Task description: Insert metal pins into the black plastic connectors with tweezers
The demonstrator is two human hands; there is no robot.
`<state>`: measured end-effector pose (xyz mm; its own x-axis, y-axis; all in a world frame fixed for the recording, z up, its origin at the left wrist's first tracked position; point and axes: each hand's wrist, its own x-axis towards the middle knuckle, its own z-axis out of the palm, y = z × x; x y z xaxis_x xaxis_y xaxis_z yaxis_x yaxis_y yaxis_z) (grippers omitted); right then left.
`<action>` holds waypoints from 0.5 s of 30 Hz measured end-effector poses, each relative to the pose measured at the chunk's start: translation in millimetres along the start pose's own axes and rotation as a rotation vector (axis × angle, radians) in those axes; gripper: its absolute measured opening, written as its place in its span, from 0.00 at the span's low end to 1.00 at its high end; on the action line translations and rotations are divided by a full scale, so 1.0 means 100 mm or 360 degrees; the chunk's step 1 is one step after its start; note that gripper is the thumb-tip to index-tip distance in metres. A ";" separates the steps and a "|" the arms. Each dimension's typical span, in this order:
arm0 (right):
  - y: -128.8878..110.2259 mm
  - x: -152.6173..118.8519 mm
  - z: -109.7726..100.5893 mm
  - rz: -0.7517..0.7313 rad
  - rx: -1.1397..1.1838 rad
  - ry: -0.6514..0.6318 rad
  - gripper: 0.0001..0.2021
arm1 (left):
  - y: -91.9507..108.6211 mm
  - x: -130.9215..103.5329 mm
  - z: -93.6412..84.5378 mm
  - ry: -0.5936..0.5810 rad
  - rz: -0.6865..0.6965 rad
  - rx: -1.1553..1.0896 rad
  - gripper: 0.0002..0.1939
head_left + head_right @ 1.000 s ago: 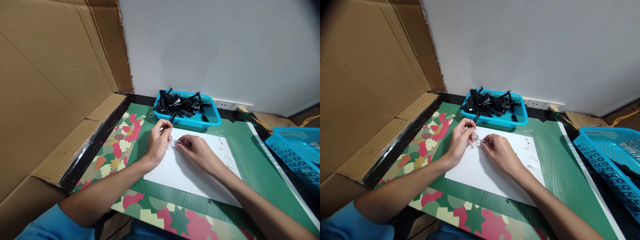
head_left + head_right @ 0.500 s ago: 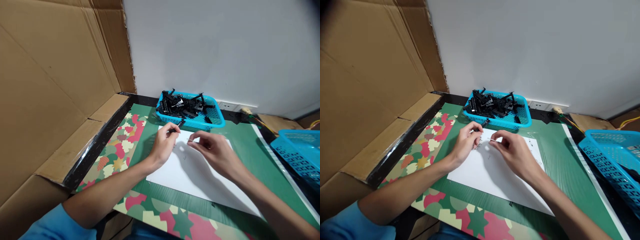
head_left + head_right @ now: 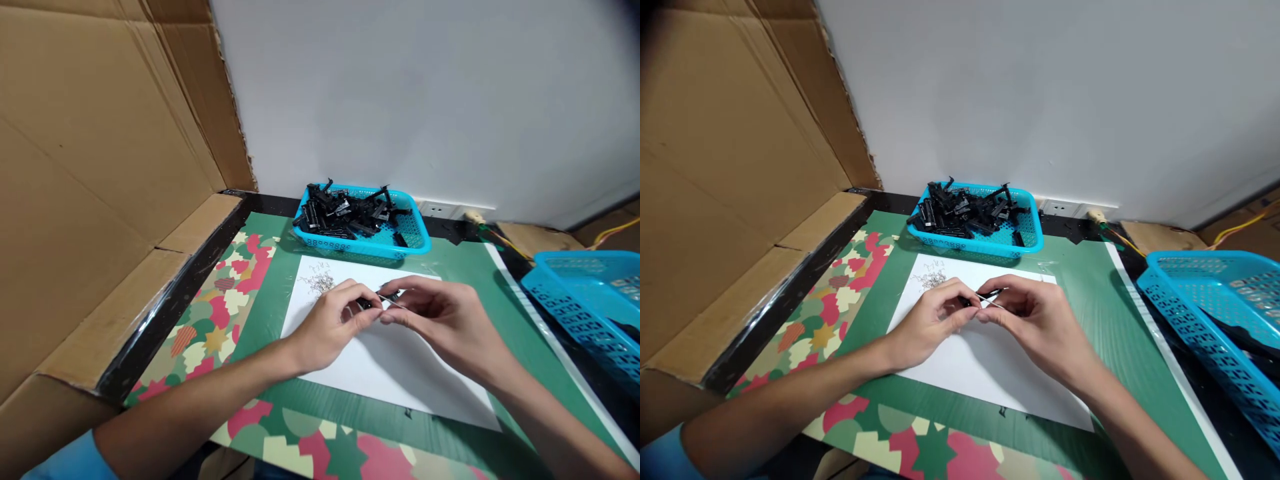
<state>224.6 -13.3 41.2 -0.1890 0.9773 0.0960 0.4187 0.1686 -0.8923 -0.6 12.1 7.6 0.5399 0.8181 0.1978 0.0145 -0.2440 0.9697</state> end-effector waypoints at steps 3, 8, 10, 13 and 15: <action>0.01 -0.02 0.00 0.0027 0.0002 -0.0097 0.18 | 0.00 -0.01 -0.01 -0.0052 0.0029 0.0118 0.10; -0.02 -0.04 -0.06 0.0053 -0.0033 -0.0093 0.16 | 0.07 -0.03 0.01 0.0008 -0.0045 0.0133 0.12; -0.06 -0.06 -0.08 0.0050 -0.0131 -0.0031 0.16 | 0.08 -0.02 0.02 0.0115 -0.0119 0.0019 0.13; -0.09 -0.09 -0.07 0.0052 -0.0290 -0.0030 0.17 | 0.08 -0.01 0.02 0.0148 -0.0251 -0.0245 0.14; -0.09 -0.11 -0.02 0.0057 -0.0308 -0.0029 0.18 | 0.07 -0.01 0.02 0.0100 -0.0311 -0.0341 0.15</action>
<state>224.8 -25.5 49.2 -0.1864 0.9809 0.0559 0.5882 0.1570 -0.7933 1.0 8.5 14.3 0.4913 0.8710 0.0063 -0.0688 0.0316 0.9971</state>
